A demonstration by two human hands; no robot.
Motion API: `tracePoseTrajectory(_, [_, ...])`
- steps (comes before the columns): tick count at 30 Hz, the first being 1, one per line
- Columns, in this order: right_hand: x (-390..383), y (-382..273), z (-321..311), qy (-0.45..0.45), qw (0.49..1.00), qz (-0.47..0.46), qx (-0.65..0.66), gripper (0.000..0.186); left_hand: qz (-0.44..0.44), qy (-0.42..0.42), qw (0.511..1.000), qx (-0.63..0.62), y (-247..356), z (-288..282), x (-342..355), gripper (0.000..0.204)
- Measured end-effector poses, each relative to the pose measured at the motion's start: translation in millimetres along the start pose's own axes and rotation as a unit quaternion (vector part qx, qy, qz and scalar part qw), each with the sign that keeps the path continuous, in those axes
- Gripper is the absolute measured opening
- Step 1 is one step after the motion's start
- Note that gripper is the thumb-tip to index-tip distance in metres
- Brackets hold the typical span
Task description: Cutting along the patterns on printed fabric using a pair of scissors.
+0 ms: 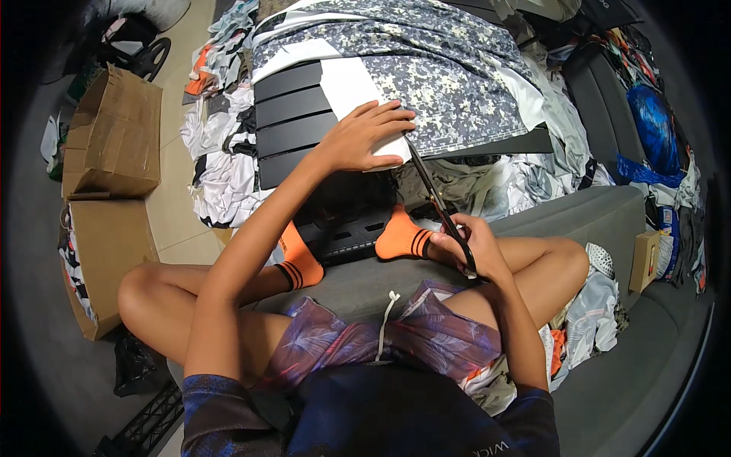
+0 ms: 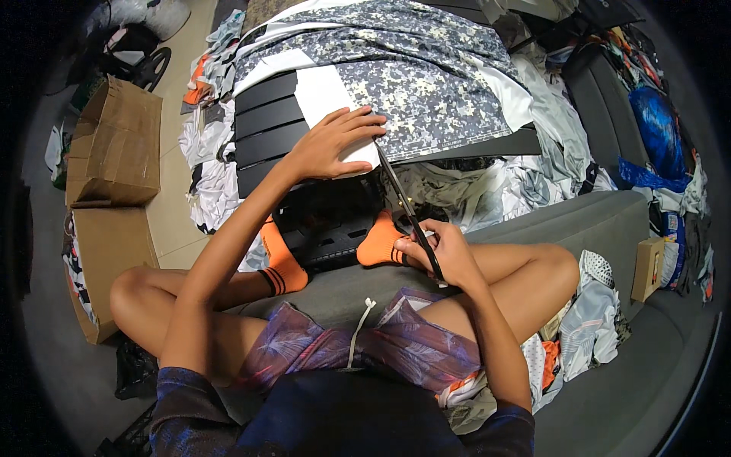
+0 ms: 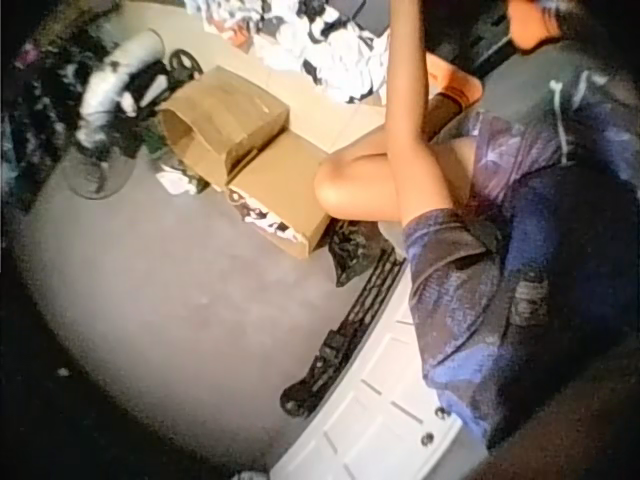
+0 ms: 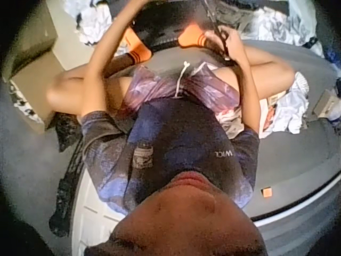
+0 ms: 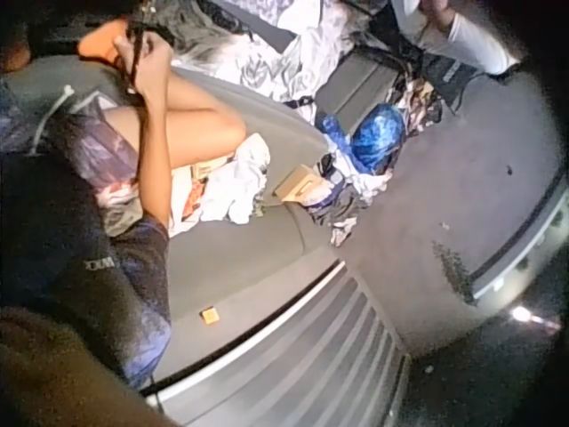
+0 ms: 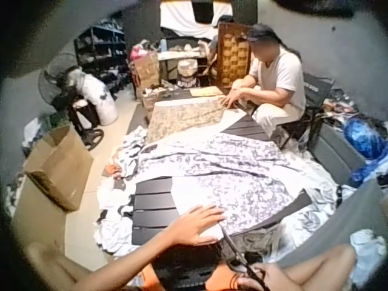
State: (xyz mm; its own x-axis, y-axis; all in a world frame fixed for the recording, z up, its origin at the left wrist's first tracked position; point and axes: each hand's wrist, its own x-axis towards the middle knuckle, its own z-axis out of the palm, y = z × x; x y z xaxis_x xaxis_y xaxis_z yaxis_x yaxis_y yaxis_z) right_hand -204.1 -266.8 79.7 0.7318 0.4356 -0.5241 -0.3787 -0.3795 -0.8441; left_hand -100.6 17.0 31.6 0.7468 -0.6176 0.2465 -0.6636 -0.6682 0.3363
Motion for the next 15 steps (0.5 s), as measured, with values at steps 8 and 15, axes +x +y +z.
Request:
tracePoseTrajectory(8, [-1.9,12.2,-4.0,-0.007,1.000,-0.014,-0.006,0.032,-0.005,-0.004,1.000,-0.007,0.1,-2.1,-0.1,0.063])
tracePoseTrajectory(15, [1.7,18.9,-4.8,-0.028,0.999,-0.021,0.041,0.033,-0.026,0.052,0.998,0.038,1.1,2.3,-3.7,0.079])
